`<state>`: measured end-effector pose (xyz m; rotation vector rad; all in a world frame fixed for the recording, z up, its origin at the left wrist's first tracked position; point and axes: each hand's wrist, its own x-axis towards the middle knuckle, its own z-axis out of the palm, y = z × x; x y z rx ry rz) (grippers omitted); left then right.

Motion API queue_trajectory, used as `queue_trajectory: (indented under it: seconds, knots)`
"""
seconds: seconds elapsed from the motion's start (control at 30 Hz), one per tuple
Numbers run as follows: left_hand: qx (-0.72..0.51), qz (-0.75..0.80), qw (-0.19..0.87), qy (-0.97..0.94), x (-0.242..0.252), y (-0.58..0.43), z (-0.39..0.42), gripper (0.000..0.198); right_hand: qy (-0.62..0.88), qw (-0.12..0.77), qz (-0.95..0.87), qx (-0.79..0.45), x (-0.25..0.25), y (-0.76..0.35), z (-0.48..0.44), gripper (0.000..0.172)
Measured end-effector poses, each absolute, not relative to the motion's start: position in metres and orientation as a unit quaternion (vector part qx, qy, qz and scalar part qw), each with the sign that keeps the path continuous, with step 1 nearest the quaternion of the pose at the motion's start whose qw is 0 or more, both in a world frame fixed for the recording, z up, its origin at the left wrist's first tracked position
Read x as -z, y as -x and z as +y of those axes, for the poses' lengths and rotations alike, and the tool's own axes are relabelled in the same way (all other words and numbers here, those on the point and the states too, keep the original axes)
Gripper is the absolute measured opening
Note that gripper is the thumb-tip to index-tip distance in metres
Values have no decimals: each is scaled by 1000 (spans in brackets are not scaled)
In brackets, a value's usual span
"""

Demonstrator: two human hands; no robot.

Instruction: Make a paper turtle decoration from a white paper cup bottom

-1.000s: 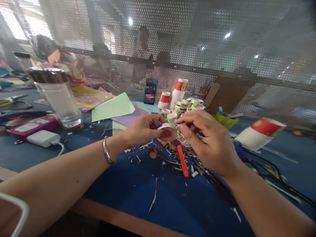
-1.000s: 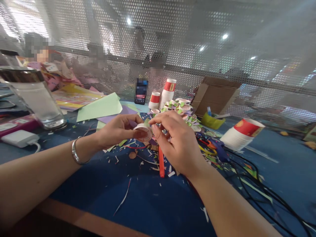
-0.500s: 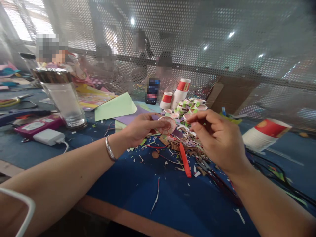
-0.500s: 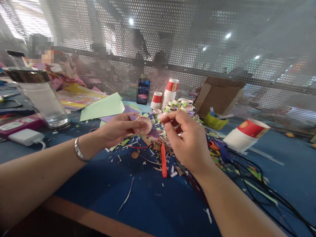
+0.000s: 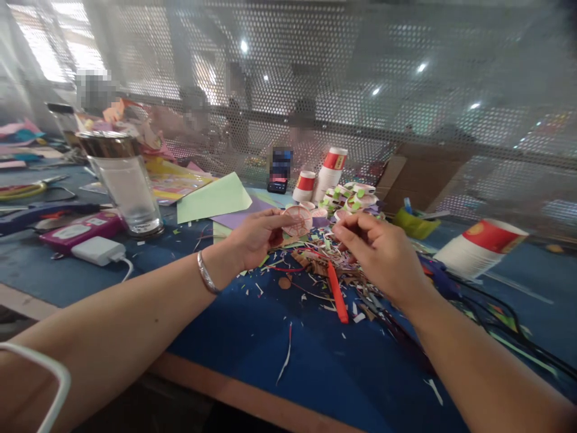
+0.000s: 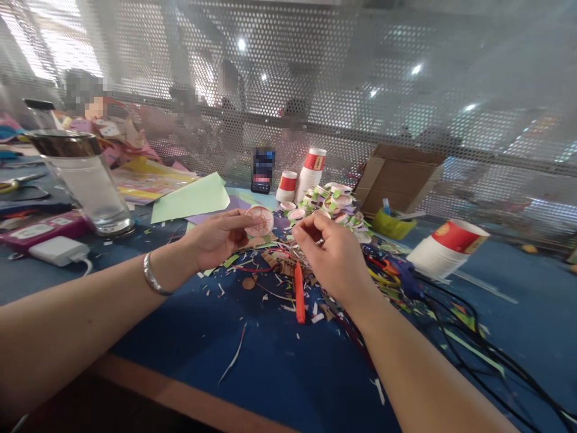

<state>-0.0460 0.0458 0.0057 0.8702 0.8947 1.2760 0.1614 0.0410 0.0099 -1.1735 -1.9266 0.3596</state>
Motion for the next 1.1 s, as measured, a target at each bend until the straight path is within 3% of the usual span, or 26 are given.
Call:
queue_trajectory:
  seconds: [0.13,0.5,1.1]
  knots:
    - [-557,385,628,-384,-7,44,44,6,448,436,-754,-200,-4,-163,46,29]
    - [-568,340,629,-407,-5,42,42,14,437,473,-733,-221,-4,-161,47,21]
    - [-491,380,605,-499,-12,59,42,21,430,452,-747,-230,-7,-159,43,22]
